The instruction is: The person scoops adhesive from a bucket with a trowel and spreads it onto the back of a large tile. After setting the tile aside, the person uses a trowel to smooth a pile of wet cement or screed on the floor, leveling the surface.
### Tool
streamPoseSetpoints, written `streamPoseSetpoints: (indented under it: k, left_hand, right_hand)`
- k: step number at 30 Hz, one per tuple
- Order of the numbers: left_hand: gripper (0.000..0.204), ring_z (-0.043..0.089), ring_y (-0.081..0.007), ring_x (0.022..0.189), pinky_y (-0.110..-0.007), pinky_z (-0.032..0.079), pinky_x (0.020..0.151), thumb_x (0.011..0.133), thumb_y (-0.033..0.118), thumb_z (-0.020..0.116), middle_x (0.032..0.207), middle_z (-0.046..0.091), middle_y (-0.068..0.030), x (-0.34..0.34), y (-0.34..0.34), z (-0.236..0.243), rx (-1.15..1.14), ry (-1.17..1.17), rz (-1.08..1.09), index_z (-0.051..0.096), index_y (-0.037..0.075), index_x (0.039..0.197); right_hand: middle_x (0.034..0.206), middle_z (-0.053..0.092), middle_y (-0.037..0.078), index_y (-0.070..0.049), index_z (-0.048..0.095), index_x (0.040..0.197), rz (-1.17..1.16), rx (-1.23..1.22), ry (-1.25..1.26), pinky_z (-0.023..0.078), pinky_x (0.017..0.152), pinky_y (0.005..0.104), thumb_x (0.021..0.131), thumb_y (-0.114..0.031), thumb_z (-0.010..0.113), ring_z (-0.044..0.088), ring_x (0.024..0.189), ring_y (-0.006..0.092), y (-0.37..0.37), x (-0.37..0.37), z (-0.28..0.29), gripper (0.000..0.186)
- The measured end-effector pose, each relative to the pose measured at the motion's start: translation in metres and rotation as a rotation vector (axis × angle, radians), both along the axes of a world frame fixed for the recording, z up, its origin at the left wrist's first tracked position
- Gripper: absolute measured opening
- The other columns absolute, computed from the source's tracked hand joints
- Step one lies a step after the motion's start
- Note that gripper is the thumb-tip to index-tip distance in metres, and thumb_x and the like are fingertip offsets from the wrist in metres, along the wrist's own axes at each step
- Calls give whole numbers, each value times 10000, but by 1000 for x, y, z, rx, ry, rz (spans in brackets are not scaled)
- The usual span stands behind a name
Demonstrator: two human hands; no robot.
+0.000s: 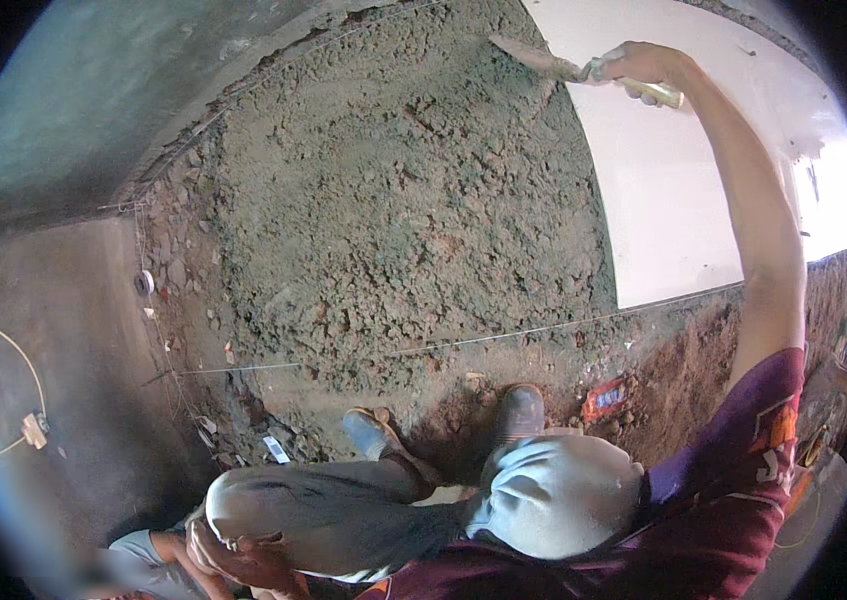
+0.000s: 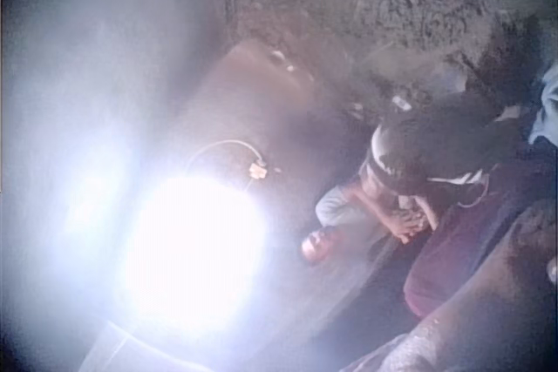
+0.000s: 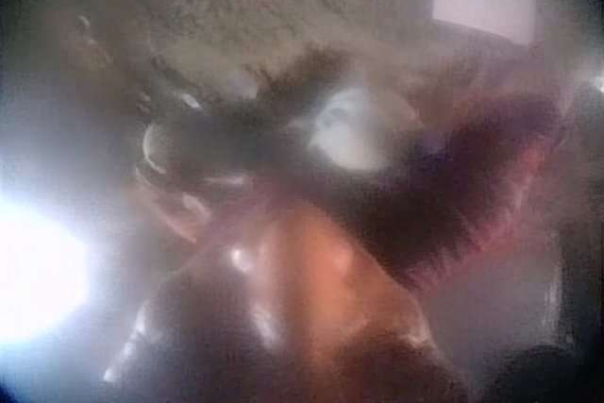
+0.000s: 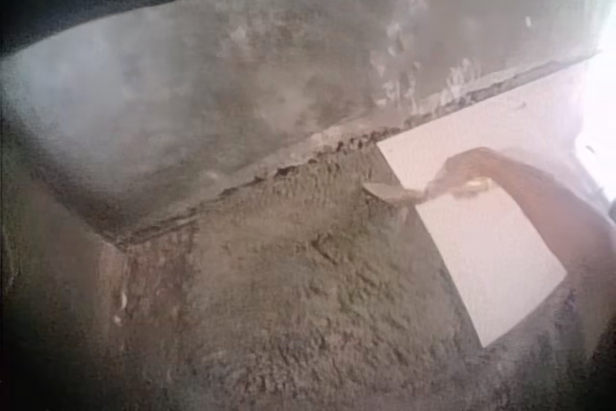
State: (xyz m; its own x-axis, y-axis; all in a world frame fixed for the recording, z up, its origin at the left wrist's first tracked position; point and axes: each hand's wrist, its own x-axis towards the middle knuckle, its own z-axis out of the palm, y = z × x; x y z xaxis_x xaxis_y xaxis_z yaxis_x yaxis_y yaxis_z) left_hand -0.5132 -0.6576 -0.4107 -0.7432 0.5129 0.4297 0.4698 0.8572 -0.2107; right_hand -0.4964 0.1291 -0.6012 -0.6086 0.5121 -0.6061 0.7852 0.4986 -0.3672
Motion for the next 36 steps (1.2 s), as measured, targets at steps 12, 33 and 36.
streamPoseSetpoints:
  k: [12, 33, 36]
  left_hand:
    - [748, 462, -395, 1268, -516, 361, 1065, 1001, 573, 379, 1365, 512, -247, -3, 2, -14, 113, -5, 25, 451, -60, 1392]
    - [663, 509, -386, 1233, -562, 317, 1103, 968, 519, 429, 1294, 564, -242, -23, -53, -29, 471, -70, -79, 561, -58, 1267]
    - [650, 537, -376, 1194, -591, 327, 1090, 969, 556, 427, 1251, 584, -226, -23, -65, -31, 551, -89, -64, 585, -16, 1234]
  right_hand:
    - [867, 679, 98, -81, 609, 1295, 154, -112, -262, 570, 530, 324, 881, -328, 725, 617, 644, 175, -108, 142, 11, 496]
    - [665, 539, 40, -95, 577, 1159, -617, -1299, 189, 427, 418, 318, 974, -224, 510, 501, 479, 152, -468, 8, -66, 236]
    - [656, 534, 22, -92, 581, 1123, -737, -1043, 304, 425, 414, 287, 952, -225, 579, 509, 498, 124, -442, 49, -50, 217]
